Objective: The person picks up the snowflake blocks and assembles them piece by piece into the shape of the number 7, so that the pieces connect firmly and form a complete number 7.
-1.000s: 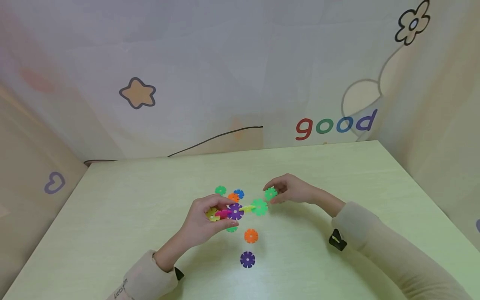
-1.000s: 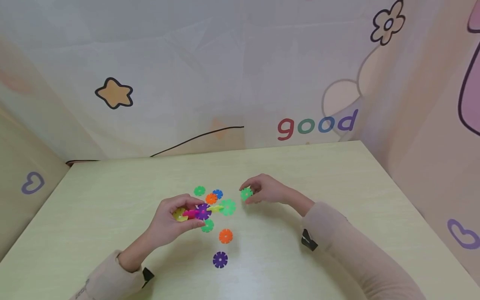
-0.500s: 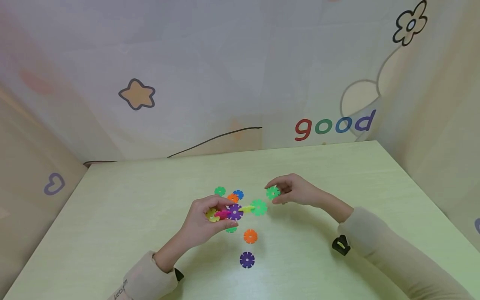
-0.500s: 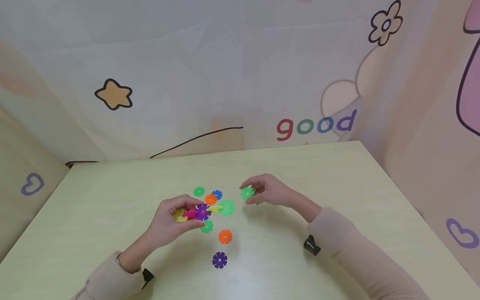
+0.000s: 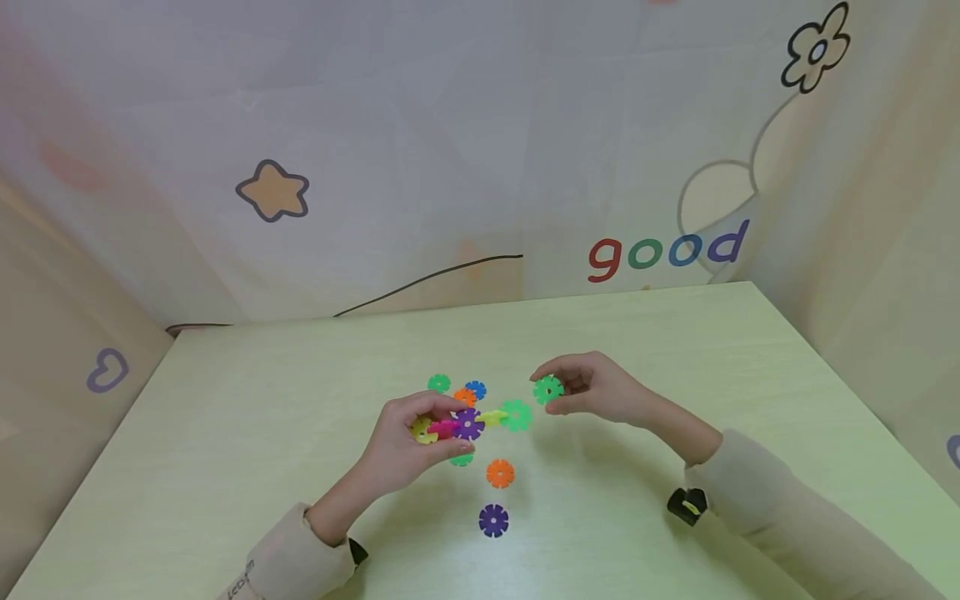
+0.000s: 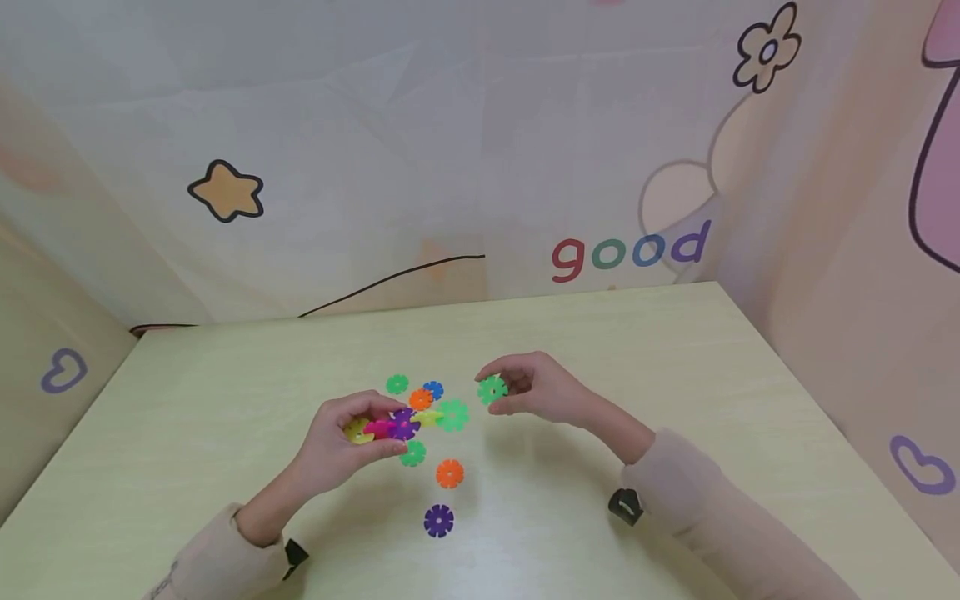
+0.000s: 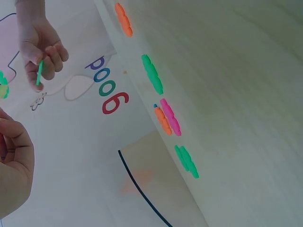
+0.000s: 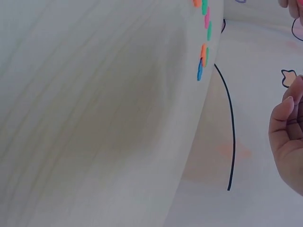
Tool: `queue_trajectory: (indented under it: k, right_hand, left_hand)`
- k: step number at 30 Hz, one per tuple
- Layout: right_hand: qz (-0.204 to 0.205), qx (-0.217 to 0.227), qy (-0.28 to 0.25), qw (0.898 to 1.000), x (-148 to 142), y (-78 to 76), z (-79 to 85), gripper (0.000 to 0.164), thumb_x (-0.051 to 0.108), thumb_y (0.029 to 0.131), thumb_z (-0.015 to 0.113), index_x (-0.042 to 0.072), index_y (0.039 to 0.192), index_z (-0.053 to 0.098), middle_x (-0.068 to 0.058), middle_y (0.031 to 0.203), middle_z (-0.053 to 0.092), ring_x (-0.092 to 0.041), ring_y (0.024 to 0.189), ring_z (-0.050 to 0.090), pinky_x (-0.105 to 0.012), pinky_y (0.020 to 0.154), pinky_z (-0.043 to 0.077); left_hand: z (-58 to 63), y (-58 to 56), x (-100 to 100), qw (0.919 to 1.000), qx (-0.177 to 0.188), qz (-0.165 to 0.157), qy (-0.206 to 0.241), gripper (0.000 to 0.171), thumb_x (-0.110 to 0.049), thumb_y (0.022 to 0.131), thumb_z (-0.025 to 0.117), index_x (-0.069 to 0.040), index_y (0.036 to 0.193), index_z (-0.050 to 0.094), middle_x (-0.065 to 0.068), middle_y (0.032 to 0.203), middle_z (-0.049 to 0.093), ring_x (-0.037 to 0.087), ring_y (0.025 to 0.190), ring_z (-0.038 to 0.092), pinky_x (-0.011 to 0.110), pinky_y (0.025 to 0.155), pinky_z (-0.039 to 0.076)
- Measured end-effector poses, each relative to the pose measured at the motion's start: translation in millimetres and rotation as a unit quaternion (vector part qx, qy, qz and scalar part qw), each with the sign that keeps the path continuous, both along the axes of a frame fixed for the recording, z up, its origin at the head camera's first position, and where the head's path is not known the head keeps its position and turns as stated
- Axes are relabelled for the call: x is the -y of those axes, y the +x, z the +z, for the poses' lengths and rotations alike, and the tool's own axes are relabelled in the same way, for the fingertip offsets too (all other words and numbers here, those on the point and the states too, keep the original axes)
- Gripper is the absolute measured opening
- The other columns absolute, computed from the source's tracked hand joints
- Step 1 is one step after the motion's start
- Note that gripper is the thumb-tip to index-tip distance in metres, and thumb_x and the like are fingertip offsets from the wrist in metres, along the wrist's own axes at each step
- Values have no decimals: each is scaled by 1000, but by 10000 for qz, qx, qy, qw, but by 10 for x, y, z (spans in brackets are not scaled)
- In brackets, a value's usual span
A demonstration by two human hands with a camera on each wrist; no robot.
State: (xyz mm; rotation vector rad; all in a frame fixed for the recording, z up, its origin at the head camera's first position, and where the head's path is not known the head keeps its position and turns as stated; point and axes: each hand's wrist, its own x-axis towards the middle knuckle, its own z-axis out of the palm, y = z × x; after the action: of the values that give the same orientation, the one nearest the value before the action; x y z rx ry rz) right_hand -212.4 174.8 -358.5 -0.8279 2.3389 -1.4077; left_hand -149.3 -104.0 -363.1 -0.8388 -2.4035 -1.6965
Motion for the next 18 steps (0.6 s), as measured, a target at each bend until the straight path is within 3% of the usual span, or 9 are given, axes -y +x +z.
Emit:
queue_trajectory:
  k: [8,18]
  right_hand:
    - [-128,-90,-269,9995,12,123,80,33,9,78,72,4,109,62,-7,81,58,-19,67,53,-25,60,48]
    - [-196,-918,-672,9933,84,262,62,28,4,75,73,2,102,62,-4,83,62,-16,64,56,-26,63,51]
  left_hand:
    - [1,-11,9,9998,207,30,-12,31,-4,70,77,0,99,65,6,85,65,15,74,58,24,64,50]
    - [2,-14,-12,9996,259,109,-56,31,-5,70,77,0,99,66,4,82,63,15,72,56,23,63,49]
